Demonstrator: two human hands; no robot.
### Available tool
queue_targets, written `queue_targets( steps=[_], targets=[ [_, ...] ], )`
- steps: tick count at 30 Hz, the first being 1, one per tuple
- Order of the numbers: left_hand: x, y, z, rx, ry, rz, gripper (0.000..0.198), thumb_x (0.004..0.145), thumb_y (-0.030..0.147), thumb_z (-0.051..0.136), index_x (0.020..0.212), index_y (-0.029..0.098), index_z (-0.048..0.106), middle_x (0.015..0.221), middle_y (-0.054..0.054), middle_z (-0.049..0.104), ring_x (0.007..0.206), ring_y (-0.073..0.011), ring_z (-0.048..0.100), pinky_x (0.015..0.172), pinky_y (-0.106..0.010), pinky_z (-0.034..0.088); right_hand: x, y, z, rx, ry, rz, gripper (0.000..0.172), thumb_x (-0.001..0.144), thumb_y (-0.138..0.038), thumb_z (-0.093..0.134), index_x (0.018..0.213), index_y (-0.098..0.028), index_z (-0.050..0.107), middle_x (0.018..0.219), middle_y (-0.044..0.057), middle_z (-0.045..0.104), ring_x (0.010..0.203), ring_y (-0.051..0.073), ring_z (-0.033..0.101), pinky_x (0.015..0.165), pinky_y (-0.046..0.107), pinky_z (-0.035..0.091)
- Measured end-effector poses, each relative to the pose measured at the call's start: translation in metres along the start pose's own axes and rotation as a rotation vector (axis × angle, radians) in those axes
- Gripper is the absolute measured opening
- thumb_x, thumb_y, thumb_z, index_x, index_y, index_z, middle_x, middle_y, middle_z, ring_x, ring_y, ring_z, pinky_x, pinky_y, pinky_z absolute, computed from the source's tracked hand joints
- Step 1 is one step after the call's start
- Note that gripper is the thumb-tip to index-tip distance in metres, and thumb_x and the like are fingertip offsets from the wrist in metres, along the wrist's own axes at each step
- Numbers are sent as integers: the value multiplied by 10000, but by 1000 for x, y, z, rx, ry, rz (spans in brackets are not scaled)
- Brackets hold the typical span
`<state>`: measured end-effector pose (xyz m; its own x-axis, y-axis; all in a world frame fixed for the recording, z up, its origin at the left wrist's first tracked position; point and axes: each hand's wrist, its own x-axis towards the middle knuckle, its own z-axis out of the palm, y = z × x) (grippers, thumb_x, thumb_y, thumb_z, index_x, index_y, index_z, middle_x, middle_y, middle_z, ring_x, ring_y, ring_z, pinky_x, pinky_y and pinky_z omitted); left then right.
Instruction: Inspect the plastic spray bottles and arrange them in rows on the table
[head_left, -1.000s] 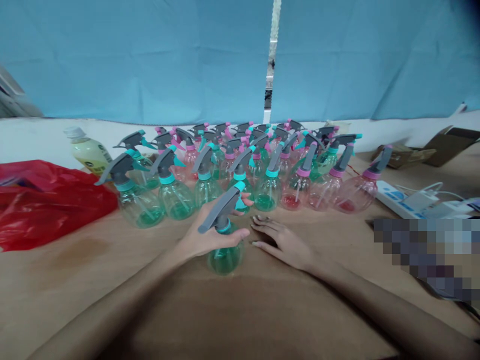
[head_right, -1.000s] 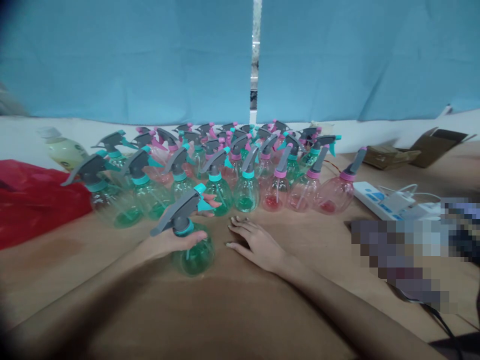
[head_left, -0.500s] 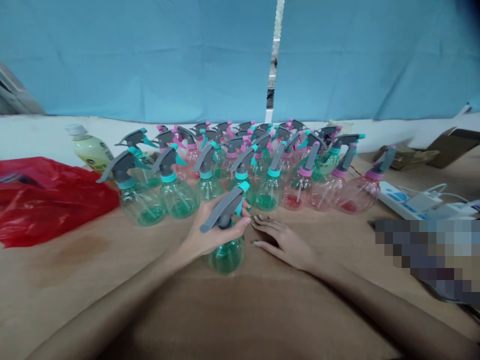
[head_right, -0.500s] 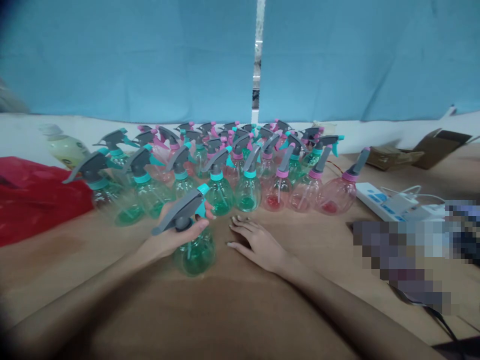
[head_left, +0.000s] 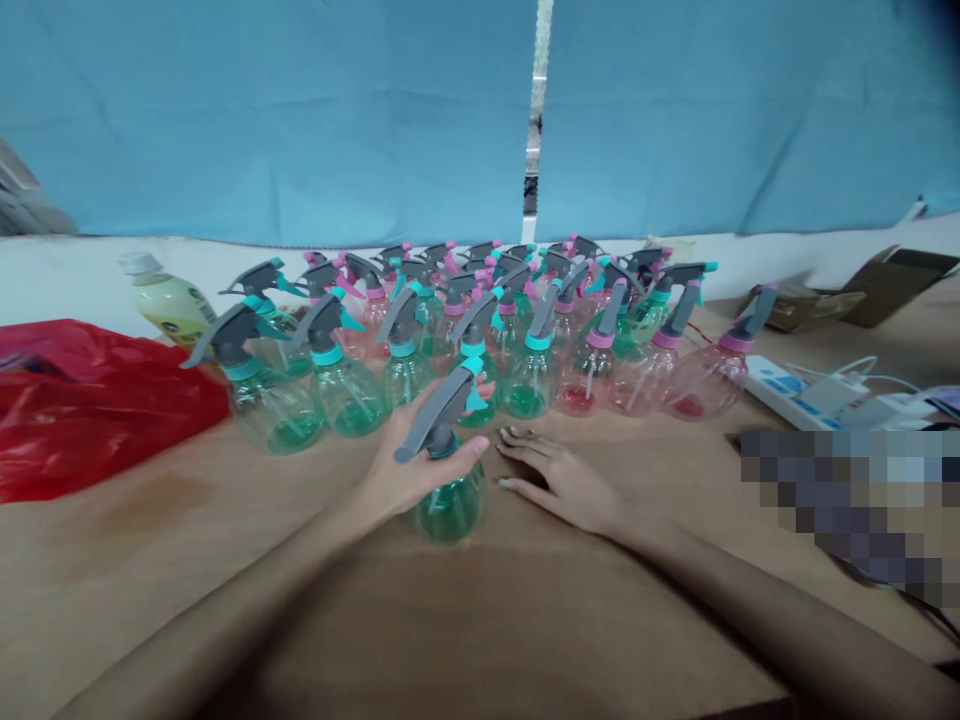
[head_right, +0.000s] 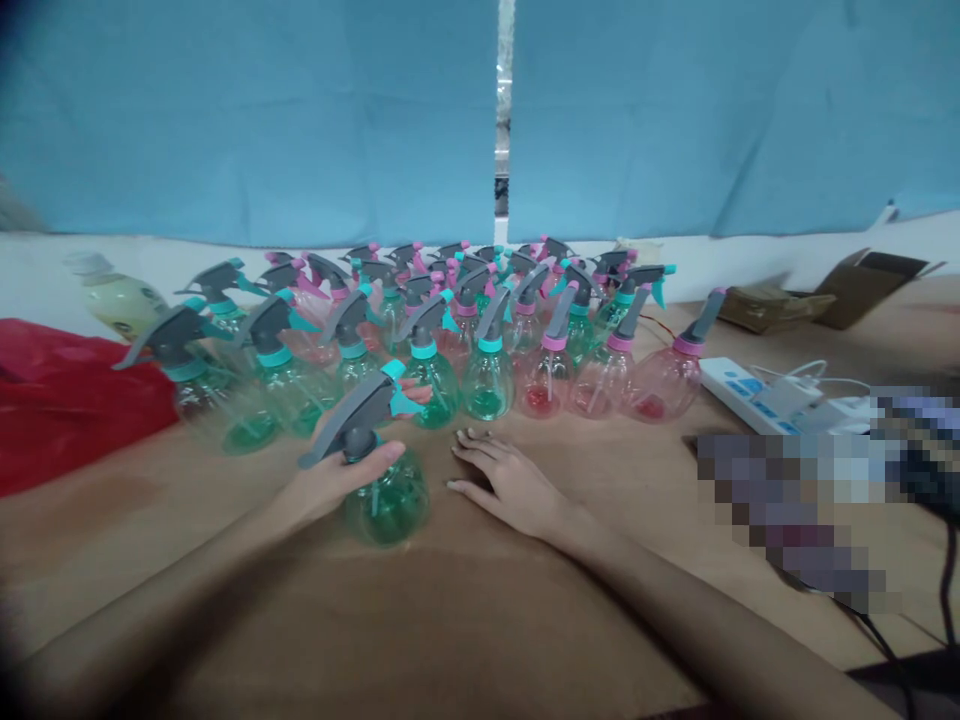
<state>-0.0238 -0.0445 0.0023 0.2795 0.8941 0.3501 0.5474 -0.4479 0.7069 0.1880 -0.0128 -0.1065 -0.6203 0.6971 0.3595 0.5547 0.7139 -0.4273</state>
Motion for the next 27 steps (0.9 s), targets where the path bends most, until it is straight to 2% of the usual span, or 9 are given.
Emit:
queue_targets(
  steps=[7, 12, 15, 17, 19, 23, 27],
  targets=[
    [-2, -5, -1, 204, 141, 3, 429, 781, 434, 594, 1164, 266, 498, 729, 7, 610, 618, -181, 580, 595, -300, 470, 1, -2, -3, -14, 17, -13, 506, 892, -489, 443, 1300, -193, 493, 1352, 87, 500, 1288, 221, 408, 1082, 433, 326],
    [-9, -8, -1, 273, 87, -18, 486, 776, 437, 599, 1199, 252, 448, 871, -31, 650, 818, -251, 635, 728, -382, 502, 1, 0, -1, 2, 35, -25, 505, 887, -491, 451, 1297, -200, 497, 1345, 86, 508, 1276, 229, 423, 1076, 448, 330],
    [-19, -15, -3, 289, 23, 16, 468, 793, 422, 580, 1208, 240, 460, 1089, -84, 632, 1035, -287, 587, 900, -464, 449, 0, 1, 0, -10, 40, -28, 508, 888, -495, 445, 1291, -191, 504, 1338, 91, 515, 1274, 226, 427, 1077, 437, 331],
    [-29, -19, -6, 291, 4, 11, 492, 786, 416, 597, 1212, 208, 461, 1178, -117, 600, 1110, -305, 550, 952, -493, 412, 0, 1, 1, -19, 40, -31, 508, 890, -491, 443, 1285, -178, 509, 1338, 98, 513, 1275, 224, 425, 1078, 432, 331],
    [-40, -22, -9, 312, 41, -50, 537, 766, 436, 623, 1215, 196, 450, 1162, -138, 610, 1093, -329, 563, 907, -503, 445, 0, 1, 1, -21, 36, -36, 504, 892, -486, 442, 1281, -173, 512, 1345, 102, 506, 1279, 225, 420, 1079, 434, 328],
    [-63, -24, -21, 348, 27, -123, 578, 757, 459, 629, 1246, 220, 434, 1140, -126, 635, 1064, -342, 588, 879, -516, 465, -1, -1, 0, -22, 24, -28, 506, 892, -500, 430, 1280, -186, 512, 1355, 95, 495, 1288, 226, 409, 1079, 452, 324],
    [-88, -30, -46, 398, 92, -199, 567, 727, 491, 643, 1205, 228, 487, 1077, -106, 673, 1010, -356, 619, 818, -492, 498, -2, -3, 0, -58, 3, -3, 510, 891, -511, 420, 1277, -192, 515, 1356, 90, 496, 1284, 231, 413, 1077, 459, 329]
  ],
)
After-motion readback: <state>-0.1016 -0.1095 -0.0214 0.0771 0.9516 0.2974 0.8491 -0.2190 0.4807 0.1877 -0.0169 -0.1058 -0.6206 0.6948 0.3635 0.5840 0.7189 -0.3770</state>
